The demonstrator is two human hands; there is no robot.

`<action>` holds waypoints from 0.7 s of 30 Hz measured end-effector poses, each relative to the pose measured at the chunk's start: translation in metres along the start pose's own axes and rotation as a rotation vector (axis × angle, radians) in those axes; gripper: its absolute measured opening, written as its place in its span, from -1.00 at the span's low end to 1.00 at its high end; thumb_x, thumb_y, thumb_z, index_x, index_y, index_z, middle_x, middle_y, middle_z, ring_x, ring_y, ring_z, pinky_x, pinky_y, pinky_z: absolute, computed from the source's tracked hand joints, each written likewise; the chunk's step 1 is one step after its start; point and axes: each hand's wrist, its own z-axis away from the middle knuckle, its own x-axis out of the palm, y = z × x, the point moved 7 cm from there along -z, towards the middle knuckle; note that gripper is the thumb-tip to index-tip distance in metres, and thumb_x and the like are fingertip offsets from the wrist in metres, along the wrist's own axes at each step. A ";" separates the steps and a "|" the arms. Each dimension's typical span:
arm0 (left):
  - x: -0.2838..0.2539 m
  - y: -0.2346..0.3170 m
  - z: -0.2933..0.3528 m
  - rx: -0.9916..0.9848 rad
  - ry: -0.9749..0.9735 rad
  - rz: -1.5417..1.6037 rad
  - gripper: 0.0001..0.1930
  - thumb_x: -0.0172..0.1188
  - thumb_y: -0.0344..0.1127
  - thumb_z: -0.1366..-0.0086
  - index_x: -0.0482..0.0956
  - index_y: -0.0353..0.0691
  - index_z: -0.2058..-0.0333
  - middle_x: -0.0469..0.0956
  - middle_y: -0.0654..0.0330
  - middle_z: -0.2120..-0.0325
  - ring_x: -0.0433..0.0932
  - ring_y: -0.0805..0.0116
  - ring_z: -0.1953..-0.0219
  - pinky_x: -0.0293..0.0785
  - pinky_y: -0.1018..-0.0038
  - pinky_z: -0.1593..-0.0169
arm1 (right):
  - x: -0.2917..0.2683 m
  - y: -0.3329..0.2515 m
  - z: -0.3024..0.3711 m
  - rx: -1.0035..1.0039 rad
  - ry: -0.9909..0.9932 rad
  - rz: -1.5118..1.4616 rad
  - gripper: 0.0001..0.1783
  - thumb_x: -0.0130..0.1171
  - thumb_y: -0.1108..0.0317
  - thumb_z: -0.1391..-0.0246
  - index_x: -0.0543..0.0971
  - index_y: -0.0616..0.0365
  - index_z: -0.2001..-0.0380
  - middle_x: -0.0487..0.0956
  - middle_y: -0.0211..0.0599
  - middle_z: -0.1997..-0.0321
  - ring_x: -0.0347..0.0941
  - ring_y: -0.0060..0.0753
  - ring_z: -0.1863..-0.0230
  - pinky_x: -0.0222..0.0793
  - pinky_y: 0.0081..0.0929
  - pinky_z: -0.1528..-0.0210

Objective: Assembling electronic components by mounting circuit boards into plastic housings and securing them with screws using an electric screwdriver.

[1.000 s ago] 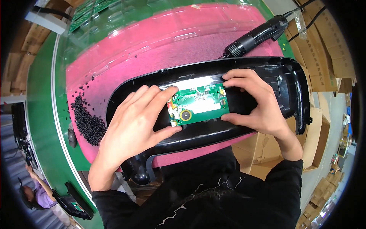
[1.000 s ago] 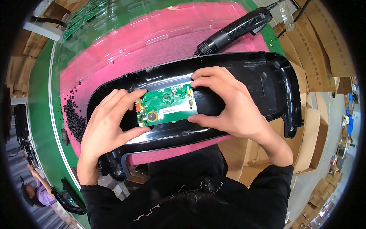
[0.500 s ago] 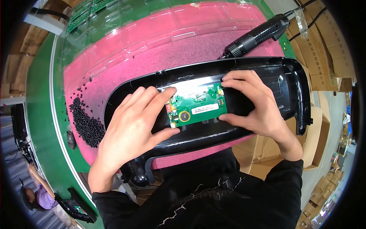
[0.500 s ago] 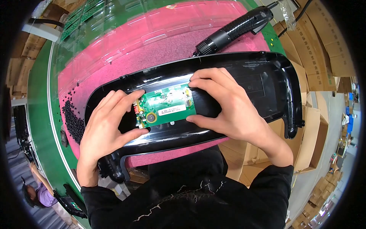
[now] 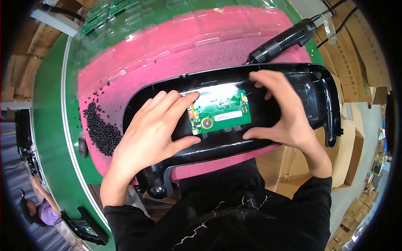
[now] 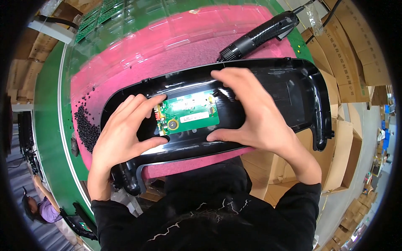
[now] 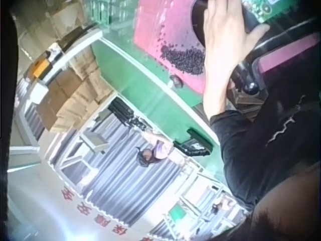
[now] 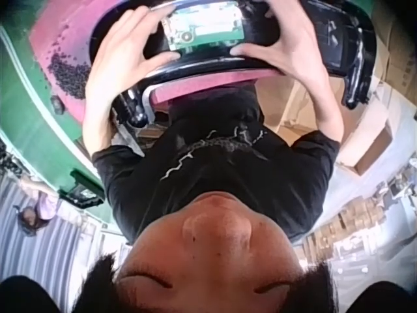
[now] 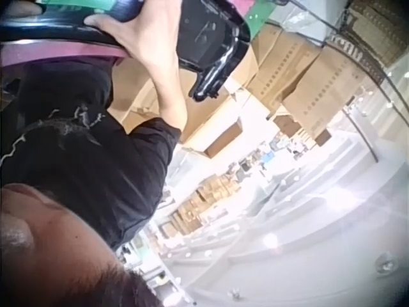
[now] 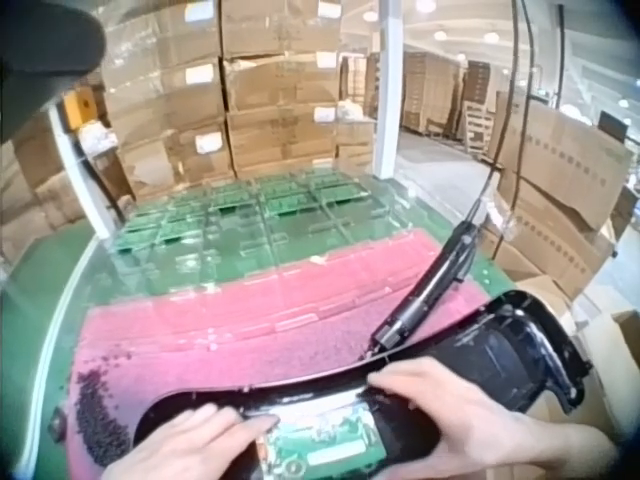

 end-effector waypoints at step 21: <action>0.215 0.001 0.296 -1.138 -0.910 0.836 -0.72 0.02 -0.28 -0.34 0.58 -0.39 0.37 0.58 0.07 0.57 0.63 0.31 0.47 0.56 0.37 0.37 | -0.223 0.082 0.214 -0.402 0.520 0.055 0.15 0.53 -0.10 0.23 0.22 0.22 -0.35 0.35 -0.06 -0.27 0.37 -0.03 -0.19 0.38 -0.16 -0.02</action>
